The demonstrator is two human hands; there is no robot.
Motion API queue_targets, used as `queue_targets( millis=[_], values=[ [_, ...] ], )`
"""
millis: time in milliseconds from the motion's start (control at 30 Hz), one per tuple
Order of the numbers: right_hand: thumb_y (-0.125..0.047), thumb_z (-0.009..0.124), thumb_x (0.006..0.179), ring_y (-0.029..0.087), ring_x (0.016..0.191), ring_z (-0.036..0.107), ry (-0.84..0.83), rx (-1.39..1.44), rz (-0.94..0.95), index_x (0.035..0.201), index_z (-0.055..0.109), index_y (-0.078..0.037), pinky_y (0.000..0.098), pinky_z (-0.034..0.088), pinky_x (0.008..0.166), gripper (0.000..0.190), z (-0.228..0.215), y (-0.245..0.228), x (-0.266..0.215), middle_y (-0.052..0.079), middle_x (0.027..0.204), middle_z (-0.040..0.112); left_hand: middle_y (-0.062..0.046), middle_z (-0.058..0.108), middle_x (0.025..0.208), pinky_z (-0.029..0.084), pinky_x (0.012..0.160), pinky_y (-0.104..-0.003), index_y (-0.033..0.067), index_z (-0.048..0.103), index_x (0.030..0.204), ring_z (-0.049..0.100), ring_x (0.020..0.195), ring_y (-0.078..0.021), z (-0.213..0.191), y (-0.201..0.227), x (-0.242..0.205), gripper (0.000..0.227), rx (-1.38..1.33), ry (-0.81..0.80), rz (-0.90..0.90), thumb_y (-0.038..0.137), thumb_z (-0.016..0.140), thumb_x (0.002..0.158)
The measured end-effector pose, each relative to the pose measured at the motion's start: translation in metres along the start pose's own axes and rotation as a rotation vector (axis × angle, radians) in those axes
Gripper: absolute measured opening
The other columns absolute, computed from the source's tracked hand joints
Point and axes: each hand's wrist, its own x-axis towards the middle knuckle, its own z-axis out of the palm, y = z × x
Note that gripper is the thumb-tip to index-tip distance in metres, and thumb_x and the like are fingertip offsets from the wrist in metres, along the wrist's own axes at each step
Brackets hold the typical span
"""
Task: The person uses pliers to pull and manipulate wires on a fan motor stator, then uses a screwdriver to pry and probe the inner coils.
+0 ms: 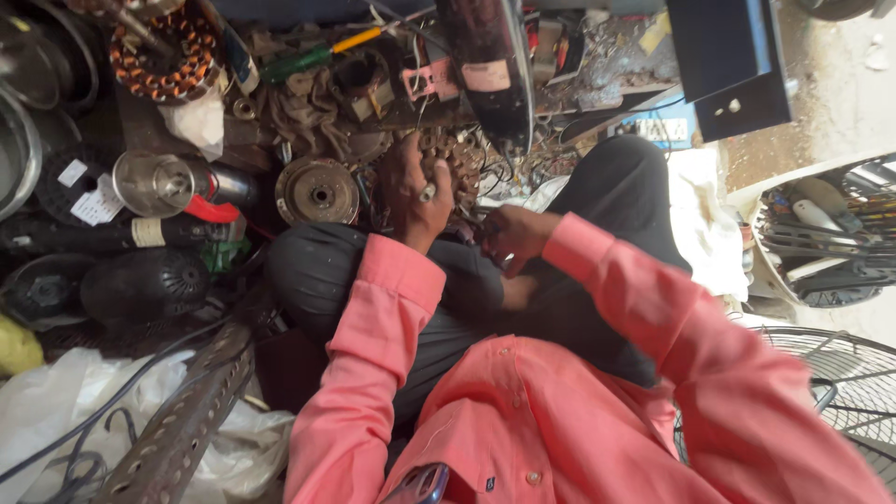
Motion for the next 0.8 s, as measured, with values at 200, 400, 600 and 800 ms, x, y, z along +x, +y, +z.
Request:
queue_targets(
  millis=[200,400,600,800],
  values=[
    [-0.018,0.068,0.091,0.020,0.077,0.079,0.172,-0.440,0.028,0.105,0.076,-0.001,0.0328,0.062,0.066,0.023,-0.006,-0.041,0.000,0.012,0.085,0.079,-0.023,0.060,0.123,0.042,0.102,-0.055,-0.0028,0.052,0.136,0.058,0.114,-0.0439,0.005,-0.007,-0.002,0.052,0.004,0.064,-0.077,0.020,0.066,0.091],
    [-0.015,0.066,0.089,0.017,0.072,0.079,0.191,-0.426,-0.250,0.109,0.074,-0.005,0.0319,0.062,0.064,0.024,-0.003,-0.024,-0.001,0.007,0.085,0.080,-0.020,0.064,0.124,0.050,0.101,-0.048,0.0033,0.054,0.136,0.064,0.113,-0.0379,0.017,-0.027,-0.003,0.048,-0.188,-0.007,-0.279,0.021,0.064,0.093],
    [-0.015,0.069,0.083,0.022,0.073,0.078,0.140,-0.246,-0.170,0.107,0.073,-0.005,0.0360,0.066,0.066,0.027,-0.011,-0.028,0.016,0.008,0.085,0.078,-0.025,0.059,0.129,0.042,0.106,-0.053,-0.0016,0.046,0.143,0.056,0.120,-0.0427,0.005,-0.008,-0.008,0.058,-0.005,0.028,-0.067,0.019,0.067,0.092],
    [-0.021,0.067,0.078,0.033,0.078,0.075,0.317,-0.851,-0.394,0.101,0.075,-0.008,0.0432,0.058,0.075,0.028,-0.007,-0.020,0.042,0.018,0.080,0.076,-0.025,0.057,0.132,0.041,0.108,-0.053,-0.0008,0.045,0.142,0.054,0.123,-0.0437,0.009,-0.019,-0.011,0.059,0.030,0.080,-0.067,0.019,0.069,0.092]
  ],
)
